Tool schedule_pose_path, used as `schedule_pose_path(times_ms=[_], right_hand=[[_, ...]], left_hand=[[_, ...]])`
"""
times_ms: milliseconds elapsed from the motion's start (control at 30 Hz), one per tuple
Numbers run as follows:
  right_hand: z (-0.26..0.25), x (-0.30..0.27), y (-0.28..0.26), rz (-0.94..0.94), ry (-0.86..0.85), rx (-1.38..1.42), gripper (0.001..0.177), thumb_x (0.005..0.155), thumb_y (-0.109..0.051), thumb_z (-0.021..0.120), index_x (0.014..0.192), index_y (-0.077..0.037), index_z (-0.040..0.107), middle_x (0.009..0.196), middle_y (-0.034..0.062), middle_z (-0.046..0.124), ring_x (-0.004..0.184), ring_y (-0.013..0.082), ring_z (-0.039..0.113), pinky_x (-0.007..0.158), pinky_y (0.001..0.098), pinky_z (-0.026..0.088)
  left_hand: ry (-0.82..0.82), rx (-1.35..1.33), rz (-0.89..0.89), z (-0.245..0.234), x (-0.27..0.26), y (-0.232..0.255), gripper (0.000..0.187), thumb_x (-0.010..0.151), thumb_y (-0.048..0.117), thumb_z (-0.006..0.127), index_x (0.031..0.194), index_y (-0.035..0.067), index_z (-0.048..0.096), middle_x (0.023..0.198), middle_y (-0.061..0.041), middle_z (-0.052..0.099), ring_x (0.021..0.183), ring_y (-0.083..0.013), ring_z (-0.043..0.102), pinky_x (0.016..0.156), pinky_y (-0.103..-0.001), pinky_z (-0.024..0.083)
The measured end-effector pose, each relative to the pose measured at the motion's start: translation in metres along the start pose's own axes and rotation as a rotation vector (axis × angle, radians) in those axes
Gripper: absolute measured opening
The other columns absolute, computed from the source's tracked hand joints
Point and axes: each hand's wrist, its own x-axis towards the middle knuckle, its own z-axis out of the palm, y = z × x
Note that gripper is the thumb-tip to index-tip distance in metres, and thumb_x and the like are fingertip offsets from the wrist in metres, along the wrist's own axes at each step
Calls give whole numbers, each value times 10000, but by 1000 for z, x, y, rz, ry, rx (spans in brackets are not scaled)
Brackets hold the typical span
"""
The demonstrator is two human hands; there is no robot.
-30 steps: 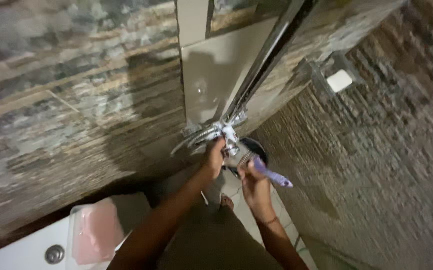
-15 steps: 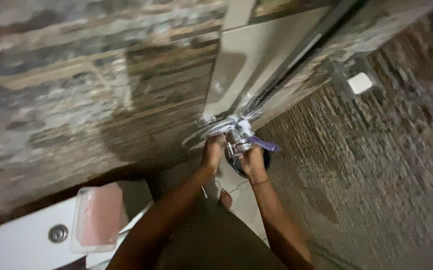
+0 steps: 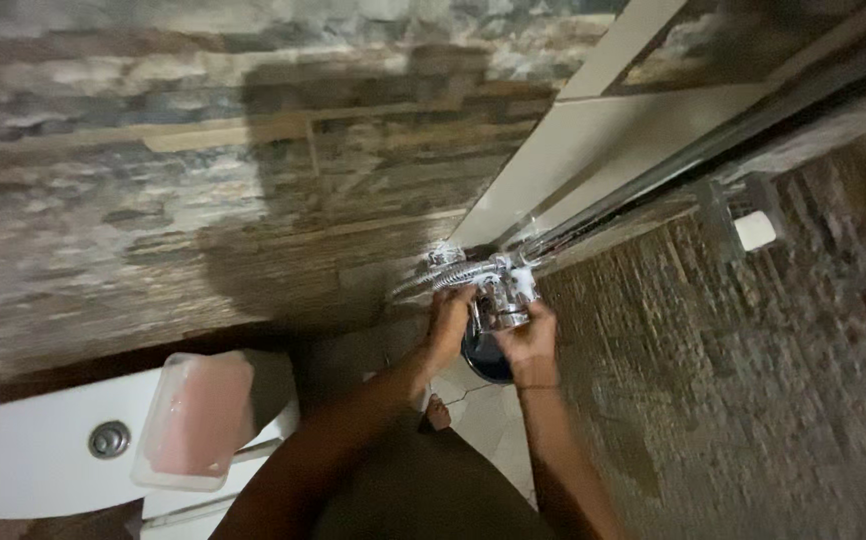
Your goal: The person scrubs a chrome shower faucet and hose with a purple toothbrush in a bathroom. They repeatedly apply pressure and scrub different parts of the fixture and hose while standing barefoot on the tiled floor.
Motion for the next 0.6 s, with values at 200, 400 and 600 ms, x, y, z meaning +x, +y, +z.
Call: schedule_pose_path(times_ms=[200, 400, 600], right_hand=[[-43, 22, -13, -80, 198, -189, 327, 1007, -156, 580, 1263, 17, 684, 1122, 149, 738, 950, 279, 729, 804, 420, 613], [-50, 14, 1, -126, 291, -332, 360, 974, -200, 546, 1254, -22, 687, 1073, 117, 752, 880, 256, 724, 762, 438, 597], [-52, 21, -9, -82, 80, -107, 380, 987, -117, 483, 1304, 6, 654, 1153, 124, 754, 990, 251, 743, 850, 377, 646]], left_hand=[[-87, -343, -60, -3, 5, -7, 236, 982, 184, 577, 1035, 13, 731, 981, -71, 751, 850, -224, 711, 797, -394, 577], [-59, -249, -250, -5, 9, -9, 214, 1011, 160, 549, 1028, 10, 701, 911, -103, 685, 794, -277, 654, 734, -457, 565], [36, 83, -455, -3, 15, -9, 505, 1116, 460, 334, 1172, 92, 675, 1005, -51, 677, 934, -215, 608, 808, -405, 504]])
